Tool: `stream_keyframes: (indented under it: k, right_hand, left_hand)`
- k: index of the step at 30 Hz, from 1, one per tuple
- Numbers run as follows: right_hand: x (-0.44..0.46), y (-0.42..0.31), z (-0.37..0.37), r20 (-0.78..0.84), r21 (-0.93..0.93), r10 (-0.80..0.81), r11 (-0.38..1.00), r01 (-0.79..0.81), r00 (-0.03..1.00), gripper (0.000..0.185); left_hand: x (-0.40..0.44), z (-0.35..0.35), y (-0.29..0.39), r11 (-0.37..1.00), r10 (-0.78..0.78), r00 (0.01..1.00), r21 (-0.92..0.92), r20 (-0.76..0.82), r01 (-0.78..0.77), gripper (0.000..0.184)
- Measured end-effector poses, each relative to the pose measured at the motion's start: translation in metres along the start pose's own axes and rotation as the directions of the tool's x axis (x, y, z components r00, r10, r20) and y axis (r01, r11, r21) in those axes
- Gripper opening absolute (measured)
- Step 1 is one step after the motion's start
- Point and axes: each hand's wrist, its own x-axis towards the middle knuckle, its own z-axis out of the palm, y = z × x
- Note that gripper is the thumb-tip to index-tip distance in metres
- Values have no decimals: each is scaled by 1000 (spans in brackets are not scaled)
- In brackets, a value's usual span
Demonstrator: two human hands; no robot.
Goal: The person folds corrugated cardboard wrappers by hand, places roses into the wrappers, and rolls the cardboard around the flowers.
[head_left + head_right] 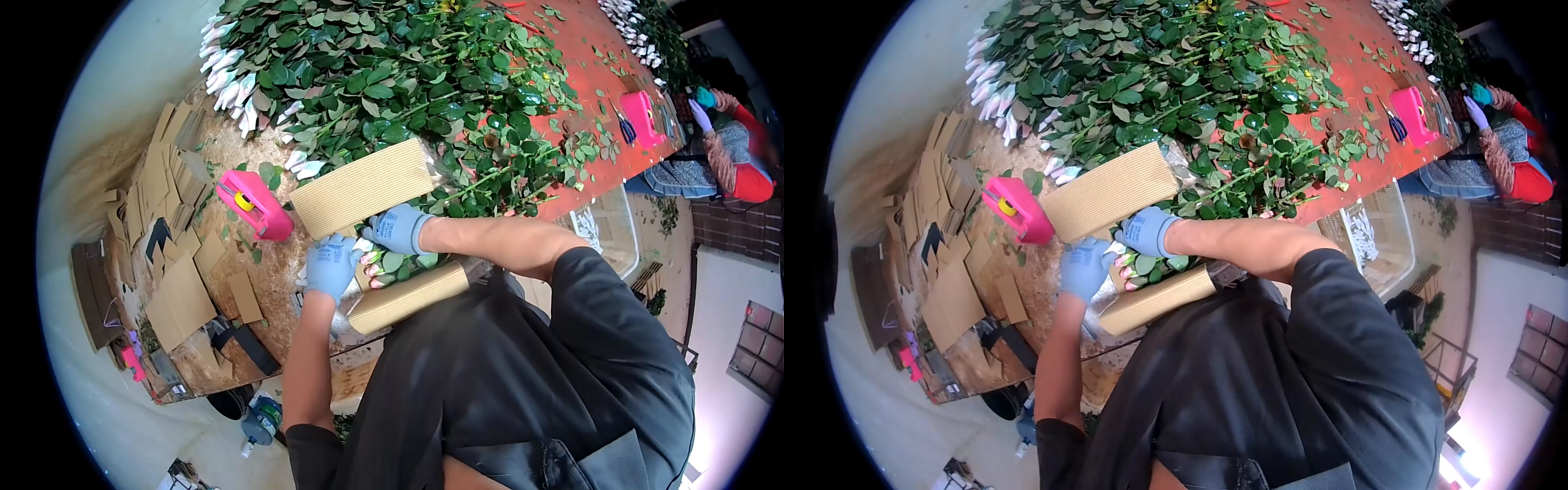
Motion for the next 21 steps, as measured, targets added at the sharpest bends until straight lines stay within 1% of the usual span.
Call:
stream_keyframes:
  k: [1, 3, 4, 6, 7, 9, 10, 12, 13, 14, 15, 16, 17, 19, 20, 21]
  right_hand:
    - [0, -1, -3, 24, 16, 19, 1000, -20, 1000, 22]
    - [2, 0, 0, 19, 22, 17, 1000, -17, 1000, 22]
    - [3, 1, 1, 10, 28, 17, 999, -18, 1000, 22]
    - [3, 3, 2, 10, 52, 22, 998, -23, 1000, 21]
    - [3, 4, 2, 9, 73, 32, 997, -33, 999, 21]
    - [4, 3, 3, 0, 53, 31, 998, -31, 1000, 21]
    - [5, 5, 5, -11, 27, 33, 999, -33, 999, 21]
    - [4, 5, 9, -33, 39, 31, 999, -29, 999, 21]
    - [5, 5, 11, -55, 30, 22, 999, -21, 998, 21]
    - [5, 6, 14, -76, 23, 16, 1000, -14, 997, 21]
    - [5, 5, 14, -77, 24, 17, 1000, -15, 997, 21]
    - [5, 4, 12, -43, 25, 18, 1000, -17, 999, 22]
    - [5, 5, 9, -11, 22, 17, 1000, -17, 1000, 23]
    - [4, 3, 3, -13, 20, 16, 1000, -16, 1000, 23]
    - [3, 0, 3, -8, 20, 12, 1000, -12, 1000, 24]
    - [4, -2, 3, -13, 23, 14, 1000, -14, 1000, 24]
  left_hand:
    - [3, 4, -3, 1000, -2, 1000, -1, 0, 2, 23]
    - [6, 9, -8, 997, 3, 996, 73, 90, -9, 18]
    - [7, 9, -8, 997, -1, 996, 73, 90, -6, 18]
    - [5, 7, -7, 989, 75, 996, 122, 49, -80, 11]
    - [4, 5, -8, 990, 71, 996, 122, 51, -76, 11]
    - [2, 0, -9, 973, 124, 990, 188, 74, -136, 8]
    - [0, -4, -12, 973, 119, 990, 190, 72, -131, 8]
    - [-6, -10, -20, 962, 199, 979, 180, 42, -204, 9]
    - [-7, -7, -26, 962, 198, 979, 183, 41, -202, 9]
    - [-9, -1, -31, 948, 70, 987, 299, 145, -111, 9]
    - [-12, 3, -38, 908, -68, 970, 417, 232, -36, 10]
    - [-20, 0, -47, 908, -66, 970, 418, 235, -39, 10]
    - [-29, -6, -59, 900, -179, 953, 432, 246, 57, 13]
    - [-24, -47, -46, 866, -337, 848, 487, 408, 110, 21]
    - [-25, -55, -31, 865, -336, 847, 490, 413, 105, 21]
    - [-28, -59, -19, 942, -186, 914, 330, 360, 62, 24]
